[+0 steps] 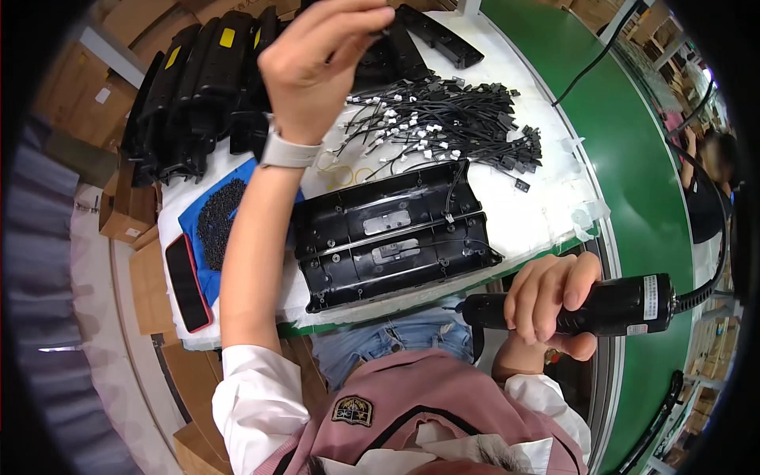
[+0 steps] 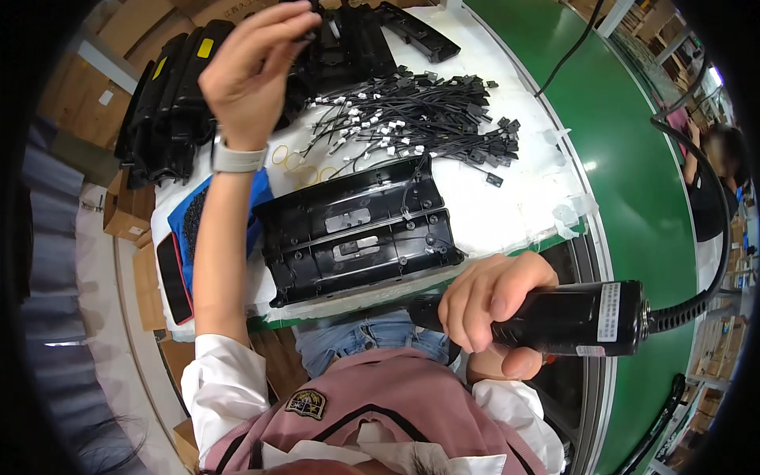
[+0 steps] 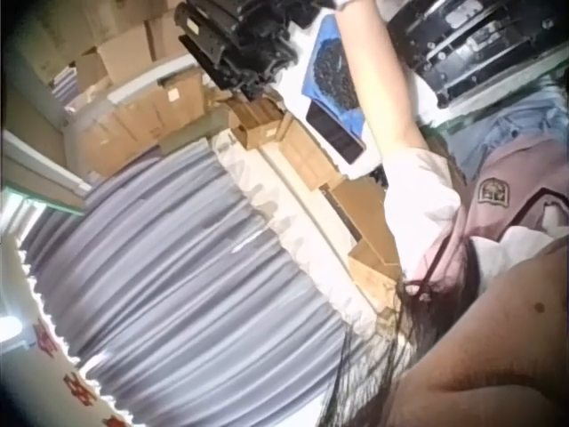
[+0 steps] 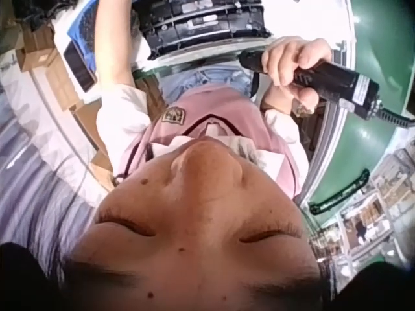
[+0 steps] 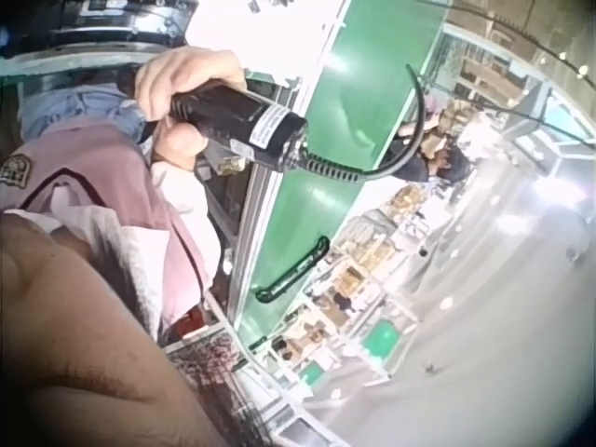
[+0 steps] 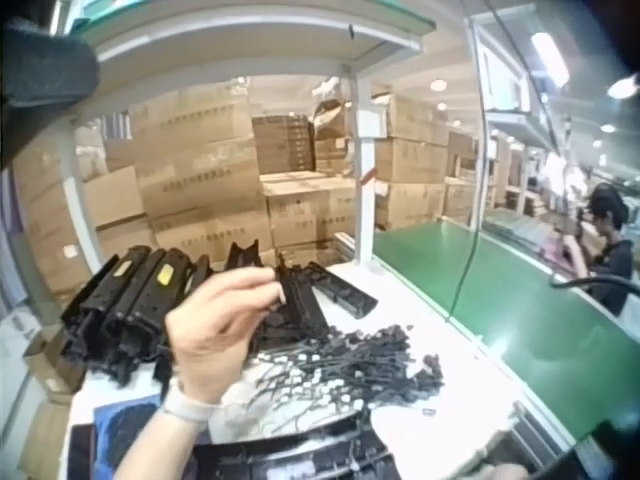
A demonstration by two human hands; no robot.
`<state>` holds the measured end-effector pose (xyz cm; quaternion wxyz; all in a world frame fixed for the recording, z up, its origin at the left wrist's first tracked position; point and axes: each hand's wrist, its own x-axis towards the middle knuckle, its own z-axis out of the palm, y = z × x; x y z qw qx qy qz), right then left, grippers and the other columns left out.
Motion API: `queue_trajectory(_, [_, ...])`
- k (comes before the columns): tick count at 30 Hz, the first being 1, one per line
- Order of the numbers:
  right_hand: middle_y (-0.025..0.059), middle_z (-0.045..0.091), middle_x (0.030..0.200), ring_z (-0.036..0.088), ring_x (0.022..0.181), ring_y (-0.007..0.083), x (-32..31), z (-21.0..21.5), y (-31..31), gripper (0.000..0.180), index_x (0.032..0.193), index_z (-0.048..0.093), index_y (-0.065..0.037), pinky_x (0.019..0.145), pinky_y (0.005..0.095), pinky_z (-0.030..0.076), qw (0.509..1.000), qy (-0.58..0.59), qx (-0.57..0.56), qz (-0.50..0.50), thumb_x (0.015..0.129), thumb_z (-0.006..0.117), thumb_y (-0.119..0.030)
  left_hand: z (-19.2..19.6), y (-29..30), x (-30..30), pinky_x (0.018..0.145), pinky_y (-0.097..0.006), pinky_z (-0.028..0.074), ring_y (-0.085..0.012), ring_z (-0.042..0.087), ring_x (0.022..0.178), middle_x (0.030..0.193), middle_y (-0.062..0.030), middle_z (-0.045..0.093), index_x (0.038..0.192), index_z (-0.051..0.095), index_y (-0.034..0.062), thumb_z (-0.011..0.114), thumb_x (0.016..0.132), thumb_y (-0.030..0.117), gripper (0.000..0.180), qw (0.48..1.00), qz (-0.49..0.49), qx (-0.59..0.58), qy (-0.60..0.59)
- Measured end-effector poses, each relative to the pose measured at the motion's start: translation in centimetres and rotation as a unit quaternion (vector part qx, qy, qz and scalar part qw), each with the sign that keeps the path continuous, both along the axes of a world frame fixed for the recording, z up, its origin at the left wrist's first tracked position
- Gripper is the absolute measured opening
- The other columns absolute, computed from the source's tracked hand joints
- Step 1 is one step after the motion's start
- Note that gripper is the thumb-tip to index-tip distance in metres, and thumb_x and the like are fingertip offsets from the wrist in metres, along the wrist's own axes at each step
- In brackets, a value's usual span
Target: Assembling plastic electronic housing components by placing internal parts and securing them with small screws using an electric screwdriver.
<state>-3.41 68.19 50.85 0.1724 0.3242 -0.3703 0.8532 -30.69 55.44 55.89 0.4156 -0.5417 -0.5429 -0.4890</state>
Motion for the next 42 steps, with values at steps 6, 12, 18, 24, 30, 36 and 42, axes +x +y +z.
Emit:
queue_trajectory(6, [0.0075,0.058,0.062,0.055,0.044,0.0192,-0.5,0.4,0.6,0.043,0.098,0.048,-0.003,0.043,0.0311,0.044,1.000,0.014,0.005,0.010,0.072,0.077,-0.021,3.0,-4.5,4.4,0.069,-0.025,0.051,-0.0189,0.062,0.077,0.085,-0.0083,0.064,0.095,0.069,0.0030,0.064,0.068,-0.011,0.031,0.971,0.158,-0.092,0.155])
queue_trajectory(12, [0.0062,0.059,0.060,0.055,0.042,0.0167,-1.5,2.5,0.7,0.041,0.095,0.046,-0.006,0.042,0.0289,0.046,0.997,0.054,0.053,0.006,0.075,0.076,-0.025,-2.8,-7.4,7.4,0.053,-0.032,0.044,-0.0227,0.055,0.064,0.070,-0.0077,0.056,0.104,0.062,0.0040,0.065,0.066,0.000,0.038,0.943,0.051,-0.326,-0.031])
queue_trajectory(18, [0.0028,0.059,0.058,0.054,0.040,0.0112,-4.5,4.5,-0.2,0.042,0.095,0.044,-0.008,0.040,0.0223,0.045,0.992,0.090,0.078,-0.034,0.074,0.076,-0.025,-8.3,-6.9,8.6,0.058,-0.030,0.048,-0.0255,0.062,0.066,0.070,-0.0107,0.063,0.078,0.061,0.0021,0.068,0.070,0.005,0.011,0.847,-0.033,-0.440,-0.297])
queue_trajectory(24, [-0.0013,0.058,0.058,0.053,0.040,0.0056,-6.8,4.1,-1.1,0.045,0.096,0.045,-0.010,0.038,0.0167,0.042,0.979,0.068,0.167,-0.099,0.073,0.077,-0.033,-9.4,-6.3,9.3,0.060,-0.033,0.047,-0.0269,0.060,0.066,0.069,-0.0113,0.062,0.075,0.063,0.0017,0.068,0.070,0.006,0.009,0.828,-0.070,-0.409,-0.378])
queue_trajectory(30, [-0.0035,0.059,0.062,0.054,0.044,0.0061,-8.5,3.0,-1.7,0.053,0.102,0.043,-0.013,0.039,0.0190,0.043,0.963,0.046,0.242,-0.107,0.072,0.073,-0.044,-9.5,-6.8,9.3,0.059,-0.035,0.045,-0.0283,0.058,0.066,0.069,-0.0109,0.059,0.074,0.063,0.0022,0.066,0.071,0.007,0.007,0.820,-0.036,-0.427,-0.379])
queue_trajectory(36, [-0.0045,0.054,0.059,0.051,0.042,0.0072,-9.6,1.6,-2.5,0.056,0.105,0.041,-0.012,0.038,0.0201,0.042,0.964,0.062,0.242,-0.086,0.073,0.072,-0.045,-9.6,-6.8,10.1,0.057,-0.038,0.042,-0.0295,0.055,0.066,0.070,-0.0088,0.055,0.072,0.061,0.0041,0.063,0.072,0.009,0.006,0.828,0.031,-0.425,-0.364])
queue_trajectory(42, [-0.0049,0.054,0.059,0.050,0.042,0.0079,-10.0,1.2,-2.5,0.056,0.106,0.039,-0.012,0.038,0.0209,0.041,0.958,0.061,0.263,-0.095,0.074,0.071,-0.046,-9.7,-6.9,10.3,0.057,-0.039,0.042,-0.0306,0.054,0.066,0.069,-0.0090,0.054,0.070,0.057,0.0041,0.063,0.070,0.009,0.008,0.836,0.026,-0.404,-0.371])
